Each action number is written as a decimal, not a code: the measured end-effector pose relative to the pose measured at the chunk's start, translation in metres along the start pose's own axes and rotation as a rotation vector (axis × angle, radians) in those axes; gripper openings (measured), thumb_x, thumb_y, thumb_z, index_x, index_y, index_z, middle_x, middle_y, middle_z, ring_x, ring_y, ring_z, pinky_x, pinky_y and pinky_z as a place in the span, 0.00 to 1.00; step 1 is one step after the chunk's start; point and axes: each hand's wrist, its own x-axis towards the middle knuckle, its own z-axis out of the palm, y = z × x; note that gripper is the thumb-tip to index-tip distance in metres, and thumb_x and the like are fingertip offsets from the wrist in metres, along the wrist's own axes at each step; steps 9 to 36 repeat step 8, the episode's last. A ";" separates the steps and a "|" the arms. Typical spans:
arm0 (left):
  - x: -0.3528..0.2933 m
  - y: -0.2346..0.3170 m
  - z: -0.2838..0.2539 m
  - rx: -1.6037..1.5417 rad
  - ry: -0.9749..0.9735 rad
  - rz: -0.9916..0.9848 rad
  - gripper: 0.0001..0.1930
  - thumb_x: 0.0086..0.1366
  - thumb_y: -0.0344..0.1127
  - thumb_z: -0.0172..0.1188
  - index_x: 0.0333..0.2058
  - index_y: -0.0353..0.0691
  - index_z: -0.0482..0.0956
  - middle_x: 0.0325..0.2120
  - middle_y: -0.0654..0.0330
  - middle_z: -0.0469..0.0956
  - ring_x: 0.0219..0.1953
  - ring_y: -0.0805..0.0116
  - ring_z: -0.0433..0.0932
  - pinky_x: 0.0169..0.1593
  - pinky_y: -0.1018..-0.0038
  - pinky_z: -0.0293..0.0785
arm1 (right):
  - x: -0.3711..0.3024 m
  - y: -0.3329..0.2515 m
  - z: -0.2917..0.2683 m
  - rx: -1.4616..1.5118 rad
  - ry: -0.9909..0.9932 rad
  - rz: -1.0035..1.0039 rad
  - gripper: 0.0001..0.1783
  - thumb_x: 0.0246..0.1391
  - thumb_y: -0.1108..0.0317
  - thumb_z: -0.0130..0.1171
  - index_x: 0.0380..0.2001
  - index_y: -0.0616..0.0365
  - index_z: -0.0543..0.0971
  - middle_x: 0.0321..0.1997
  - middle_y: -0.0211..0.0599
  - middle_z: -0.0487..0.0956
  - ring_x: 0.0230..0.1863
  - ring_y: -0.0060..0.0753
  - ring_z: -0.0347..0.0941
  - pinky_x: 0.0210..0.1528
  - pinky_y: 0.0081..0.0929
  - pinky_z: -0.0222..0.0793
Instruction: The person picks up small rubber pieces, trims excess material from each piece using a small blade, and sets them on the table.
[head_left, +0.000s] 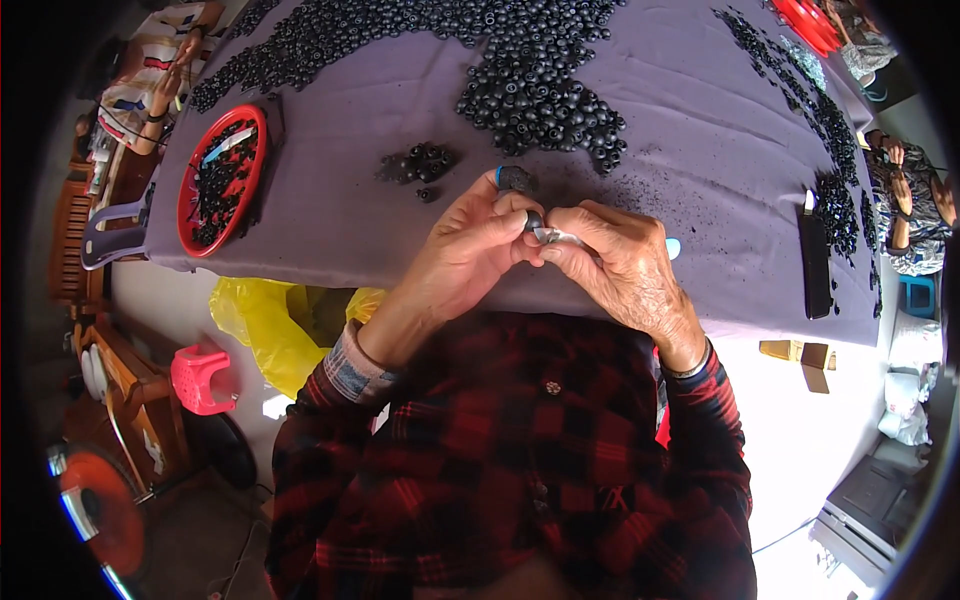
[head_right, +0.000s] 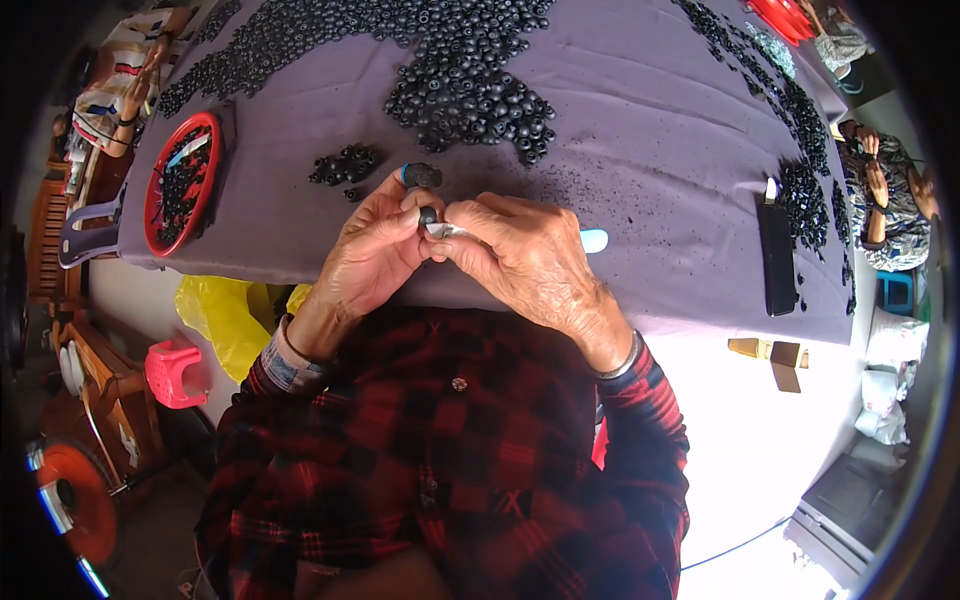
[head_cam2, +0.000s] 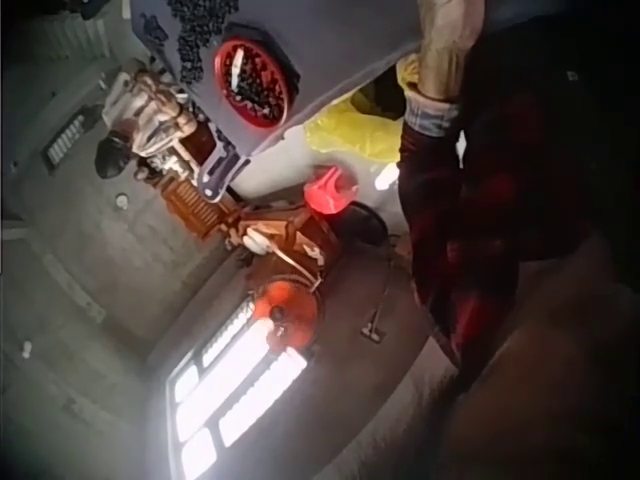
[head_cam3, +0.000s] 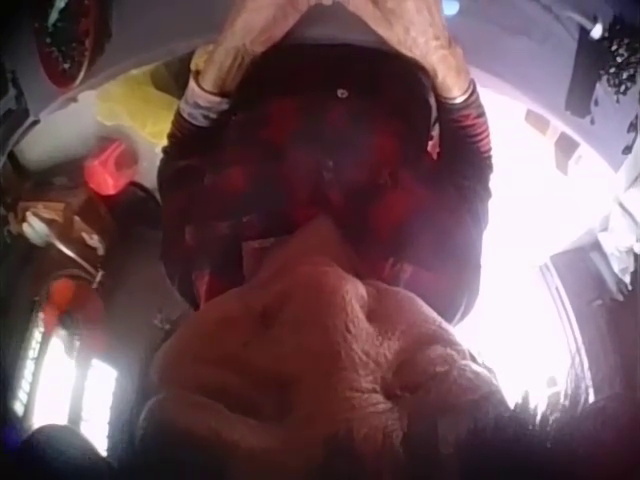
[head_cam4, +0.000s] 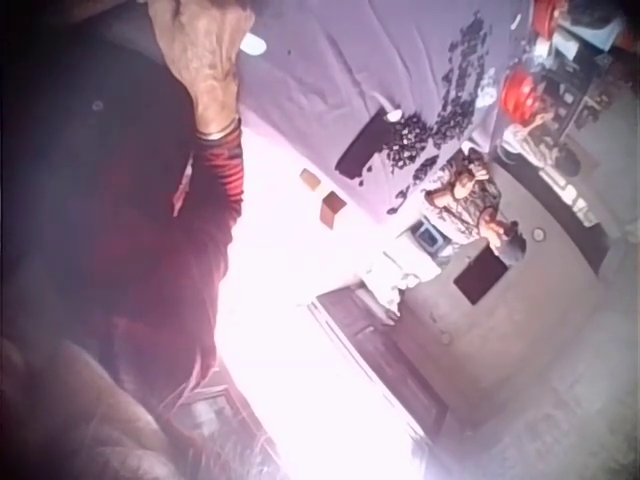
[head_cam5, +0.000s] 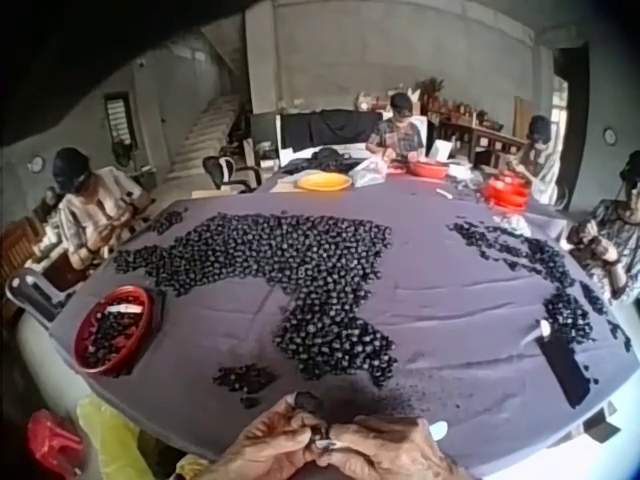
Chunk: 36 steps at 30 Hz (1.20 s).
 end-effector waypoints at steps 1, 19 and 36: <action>0.000 0.000 0.000 -0.010 -0.002 -0.010 0.15 0.65 0.32 0.55 0.48 0.40 0.64 0.32 0.65 0.71 0.36 0.74 0.71 0.40 0.75 0.68 | 0.001 0.000 -0.001 0.000 0.000 -0.001 0.07 0.49 0.65 0.65 0.33 0.50 0.82 0.25 0.29 0.78 0.26 0.37 0.76 0.28 0.32 0.72; -0.001 -0.003 -0.002 -0.011 -0.009 -0.042 0.18 0.65 0.34 0.56 0.50 0.40 0.63 0.34 0.65 0.71 0.37 0.73 0.71 0.41 0.73 0.69 | 0.000 0.007 0.002 0.078 -0.030 -0.019 0.06 0.52 0.66 0.64 0.33 0.54 0.81 0.28 0.31 0.80 0.28 0.36 0.78 0.29 0.29 0.73; -0.001 -0.003 -0.002 -0.011 -0.009 -0.042 0.18 0.65 0.34 0.56 0.50 0.40 0.63 0.34 0.65 0.71 0.37 0.73 0.71 0.41 0.73 0.69 | 0.000 0.007 0.002 0.078 -0.030 -0.019 0.06 0.52 0.66 0.64 0.33 0.54 0.81 0.28 0.31 0.80 0.28 0.36 0.78 0.29 0.29 0.73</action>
